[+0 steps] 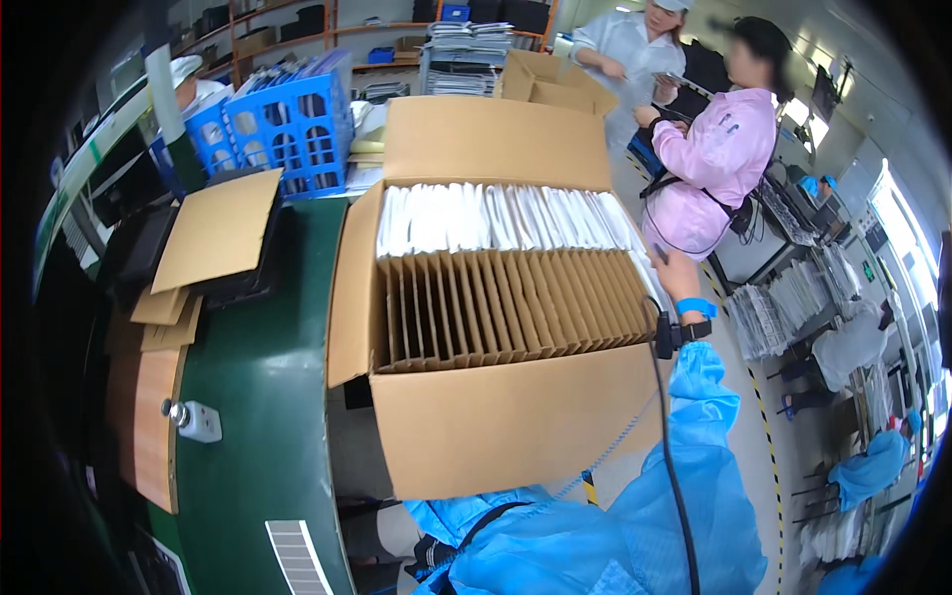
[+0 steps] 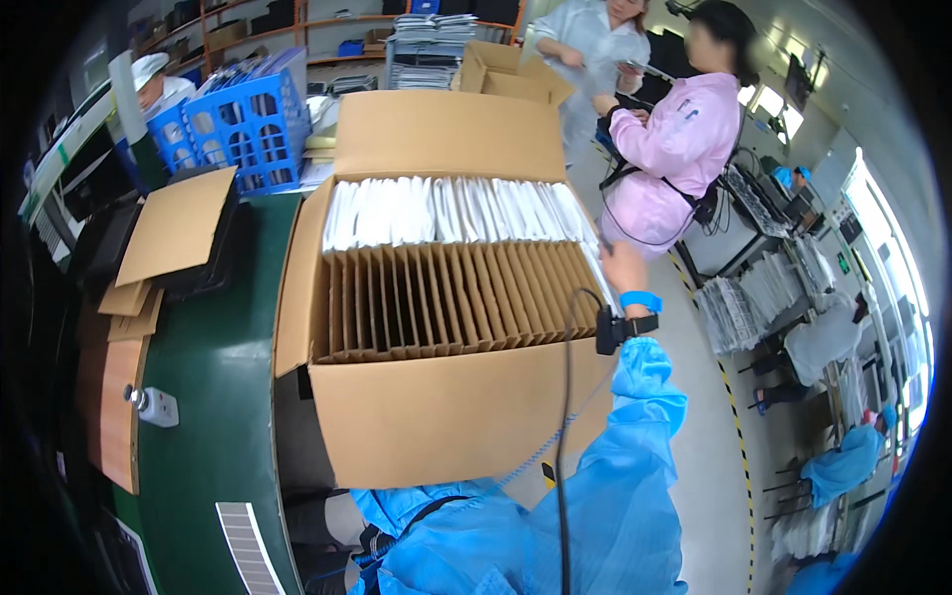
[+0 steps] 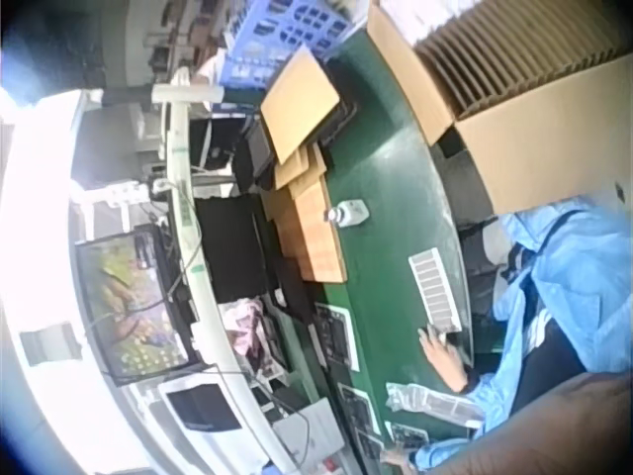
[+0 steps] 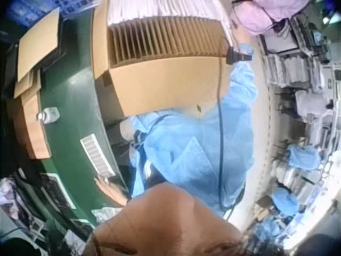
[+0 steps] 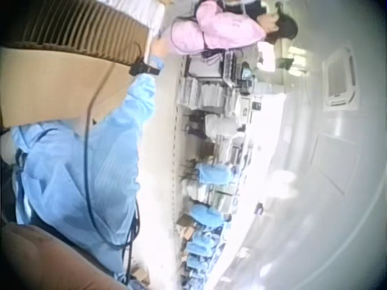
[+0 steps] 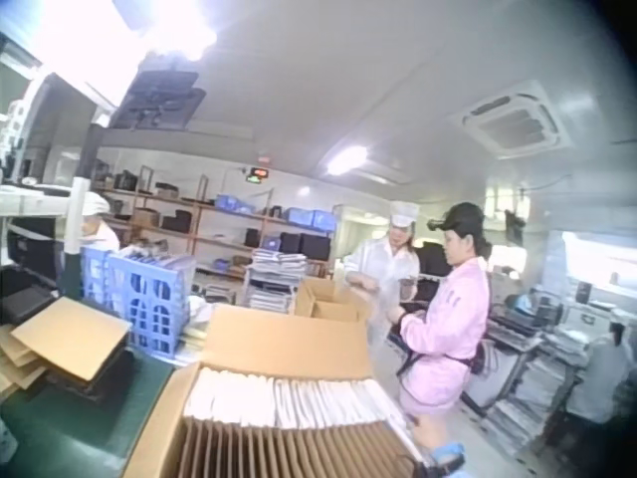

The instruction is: The worker is applying stickers and precision labels to electronic tablet housings and organizing them into packaging containers on a factory assembly line.

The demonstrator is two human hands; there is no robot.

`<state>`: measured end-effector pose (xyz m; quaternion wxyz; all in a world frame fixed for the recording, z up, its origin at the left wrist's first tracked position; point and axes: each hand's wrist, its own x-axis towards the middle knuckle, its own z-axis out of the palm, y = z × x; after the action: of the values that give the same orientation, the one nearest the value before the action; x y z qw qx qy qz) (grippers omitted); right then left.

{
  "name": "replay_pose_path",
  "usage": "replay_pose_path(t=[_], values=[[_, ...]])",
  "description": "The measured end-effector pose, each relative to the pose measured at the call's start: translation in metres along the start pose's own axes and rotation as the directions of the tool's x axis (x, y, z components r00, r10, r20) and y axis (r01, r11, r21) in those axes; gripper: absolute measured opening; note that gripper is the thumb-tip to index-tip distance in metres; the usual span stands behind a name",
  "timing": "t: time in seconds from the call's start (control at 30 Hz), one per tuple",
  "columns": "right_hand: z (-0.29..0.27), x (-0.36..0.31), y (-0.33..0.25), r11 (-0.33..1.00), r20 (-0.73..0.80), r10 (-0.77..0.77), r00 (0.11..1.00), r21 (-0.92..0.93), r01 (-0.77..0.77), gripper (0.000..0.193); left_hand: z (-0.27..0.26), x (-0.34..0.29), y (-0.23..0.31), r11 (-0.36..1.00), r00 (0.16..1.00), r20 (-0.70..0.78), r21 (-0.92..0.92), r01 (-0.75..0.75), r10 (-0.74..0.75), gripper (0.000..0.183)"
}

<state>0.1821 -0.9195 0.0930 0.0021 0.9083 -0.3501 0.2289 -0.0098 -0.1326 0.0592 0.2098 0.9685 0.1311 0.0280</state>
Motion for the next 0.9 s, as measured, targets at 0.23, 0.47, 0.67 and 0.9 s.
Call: replay_pose_path(t=[0.23, 0.47, 0.67, 0.9], values=[[0.027, -0.037, 0.044, 0.966, 0.160, 0.061, 0.985, -0.260, -0.018, 0.083, 0.000, 0.022, 0.019, 0.997, 0.998, 0.060, -0.073, -0.005, 0.009, 0.038], [0.021, -0.040, 0.032, 0.979, 0.093, -0.104, 0.990, -0.166, 0.118, 0.065, -0.003, 0.073, 0.111, 0.966, 0.964, 0.073, -0.002, -0.257, 0.256, 0.038], [0.036, -0.021, 0.057, 0.947, 0.218, -0.065, 0.974, -0.294, 0.129, 0.059, 0.005, 0.078, 0.114, 0.946, 0.944, 0.062, -0.005, -0.324, 0.324, 0.043], [0.040, -0.017, 0.052, 0.906, 0.309, -0.364, 0.879, -0.103, 0.411, 0.024, 0.009, 0.067, 0.101, 0.943, 0.948, 0.016, -0.107, -0.316, 0.319, 0.045]])
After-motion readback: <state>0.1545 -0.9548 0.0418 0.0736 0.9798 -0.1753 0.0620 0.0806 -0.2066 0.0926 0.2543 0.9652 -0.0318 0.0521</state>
